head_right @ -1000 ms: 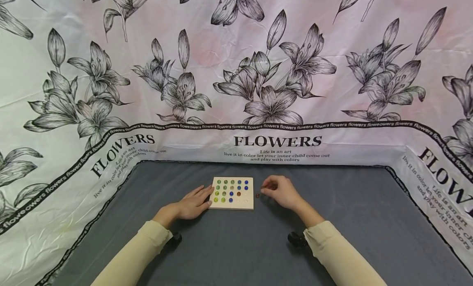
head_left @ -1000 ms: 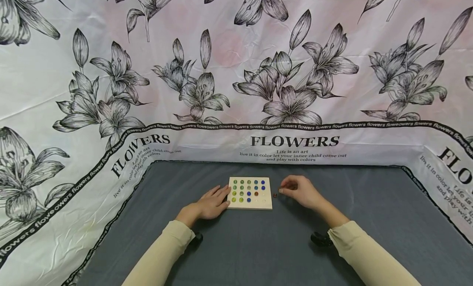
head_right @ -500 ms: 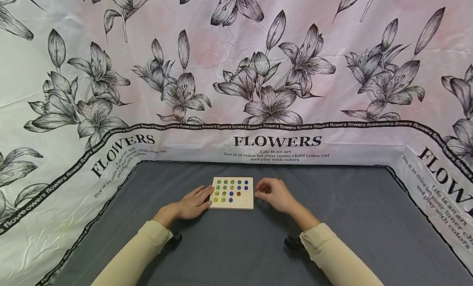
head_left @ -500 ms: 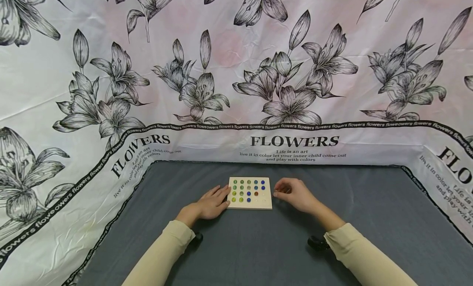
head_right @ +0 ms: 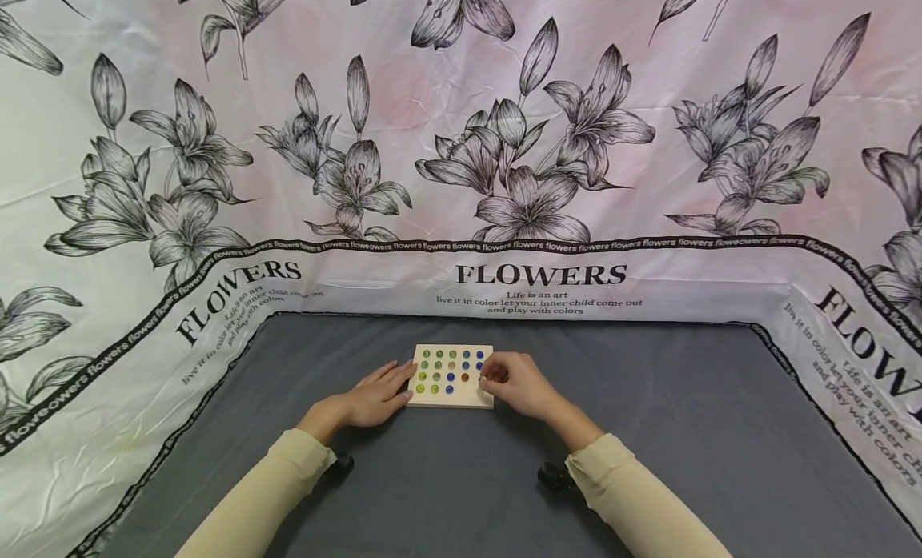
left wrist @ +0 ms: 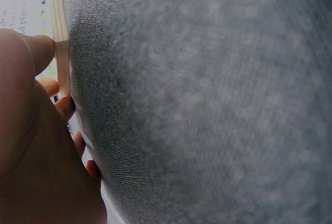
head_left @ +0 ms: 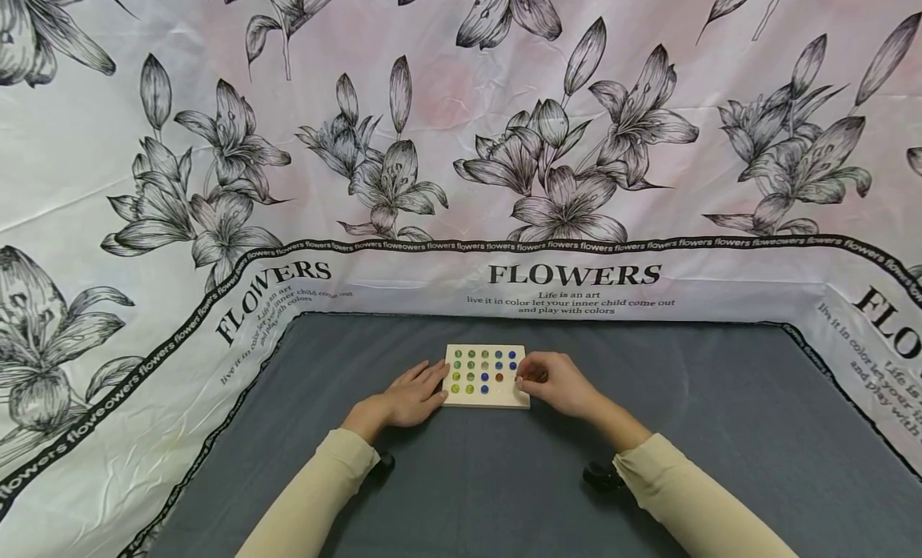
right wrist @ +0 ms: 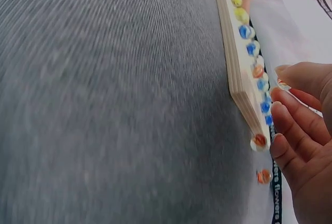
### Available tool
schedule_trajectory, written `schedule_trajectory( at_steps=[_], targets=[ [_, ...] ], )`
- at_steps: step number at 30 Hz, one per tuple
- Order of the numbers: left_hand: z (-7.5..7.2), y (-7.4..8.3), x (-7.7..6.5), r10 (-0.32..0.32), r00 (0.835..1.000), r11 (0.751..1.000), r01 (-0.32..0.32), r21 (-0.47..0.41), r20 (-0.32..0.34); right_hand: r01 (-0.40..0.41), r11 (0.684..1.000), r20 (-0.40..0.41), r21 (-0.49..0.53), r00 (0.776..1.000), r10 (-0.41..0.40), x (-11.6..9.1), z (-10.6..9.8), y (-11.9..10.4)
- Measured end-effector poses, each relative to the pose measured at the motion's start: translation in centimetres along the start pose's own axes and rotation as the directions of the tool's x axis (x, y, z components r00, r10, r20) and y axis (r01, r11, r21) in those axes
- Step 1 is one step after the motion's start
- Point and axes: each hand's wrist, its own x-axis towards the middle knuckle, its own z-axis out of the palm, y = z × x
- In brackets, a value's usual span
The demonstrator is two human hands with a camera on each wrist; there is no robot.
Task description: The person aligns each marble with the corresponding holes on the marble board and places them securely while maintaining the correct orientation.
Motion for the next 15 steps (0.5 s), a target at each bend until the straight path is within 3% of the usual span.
schedule_trajectory(
  at_steps=[7, 15],
  targets=[
    [-0.4, 0.5, -0.5, 0.009, 1.0, 1.0, -0.009, 0.007, 0.013, 0.035, 0.999, 0.019, -0.002, 0.999, -0.035, 0.6, 0.9, -0.6],
    [0.2, -0.2, 0.1, -0.003, 1.0, 1.0, 0.003, 0.0, 0.002, 0.061, 0.998, 0.04, -0.03, 0.997, -0.06, 0.9, 1.9, -0.9]
  ],
)
